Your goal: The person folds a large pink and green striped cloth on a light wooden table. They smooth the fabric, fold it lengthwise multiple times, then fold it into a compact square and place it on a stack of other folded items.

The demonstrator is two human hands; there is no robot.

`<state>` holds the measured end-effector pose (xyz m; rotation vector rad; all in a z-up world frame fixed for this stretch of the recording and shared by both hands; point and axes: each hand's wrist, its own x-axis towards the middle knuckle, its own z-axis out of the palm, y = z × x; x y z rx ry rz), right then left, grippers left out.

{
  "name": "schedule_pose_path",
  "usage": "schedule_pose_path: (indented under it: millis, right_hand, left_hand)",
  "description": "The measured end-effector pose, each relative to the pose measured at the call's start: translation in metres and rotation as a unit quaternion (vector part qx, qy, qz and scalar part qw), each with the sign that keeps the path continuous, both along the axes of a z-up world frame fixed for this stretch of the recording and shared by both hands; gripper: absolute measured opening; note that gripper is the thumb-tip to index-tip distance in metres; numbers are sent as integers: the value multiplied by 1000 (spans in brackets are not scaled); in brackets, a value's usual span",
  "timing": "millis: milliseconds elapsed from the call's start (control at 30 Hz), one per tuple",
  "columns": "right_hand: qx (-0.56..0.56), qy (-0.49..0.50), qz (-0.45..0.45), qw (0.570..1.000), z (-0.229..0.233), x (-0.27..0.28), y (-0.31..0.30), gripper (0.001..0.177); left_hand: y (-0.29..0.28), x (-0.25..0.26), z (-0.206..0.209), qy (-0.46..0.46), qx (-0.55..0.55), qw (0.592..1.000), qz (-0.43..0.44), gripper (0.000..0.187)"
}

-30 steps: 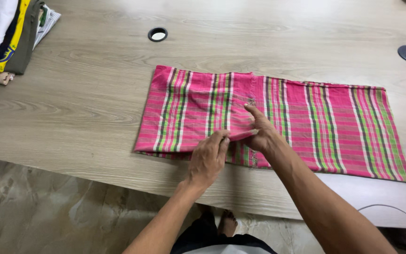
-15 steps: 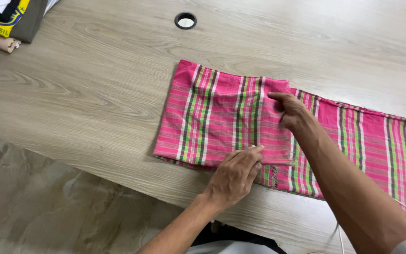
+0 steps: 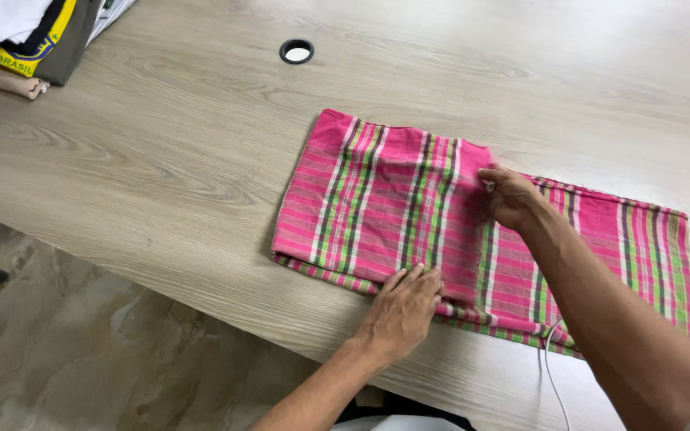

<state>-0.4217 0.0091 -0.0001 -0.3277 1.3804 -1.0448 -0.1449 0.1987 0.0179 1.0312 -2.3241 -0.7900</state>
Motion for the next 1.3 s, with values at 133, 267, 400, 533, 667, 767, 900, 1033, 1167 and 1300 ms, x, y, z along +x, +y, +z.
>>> schedule_pose_path:
  millis: [133,267,400,533,667,767,900,1033,1167,1300]
  right_hand:
    - [-65,74,56,994,8,12,14,17]
    - [-40,179,123,975,17,25,17,21]
    - [-68,174,106,977,15,28,17,20]
    - [-125,193,39,972,14,30,10,23]
    - [-125,208,-12,970,21,21,13,26]
    - [-53,178,-4,983,25,25,24,30]
    - [-19,267,80,960,29,34,46,38]
    - [-6,340,128,932,30,49,66,36]
    - [-35,331,85,939,29,55,73,29]
    - [-121,313,17,942,22,49,76,22]
  left_hand:
    - [8,-15,-6,-28,12,999,22,32]
    - [1,-12,4,3,-32,999,39,56]
    - [-2,-5,6,-70,-30,996,36,40]
    - [-4,-3,-5,-73,-52,994,68,17]
    - [1,-10,-15,1,-59,996,73,20]
    - [2,-1,-13,29,-92,993,72,19]
    - [-19,47,-5,60,-32,917,394,27]
    - [-27,117,3,70,98,793,597,26]
    - [-24,135,9,109,230,767,589,35]
    - [-37,133,15,266,400,690,541,40]
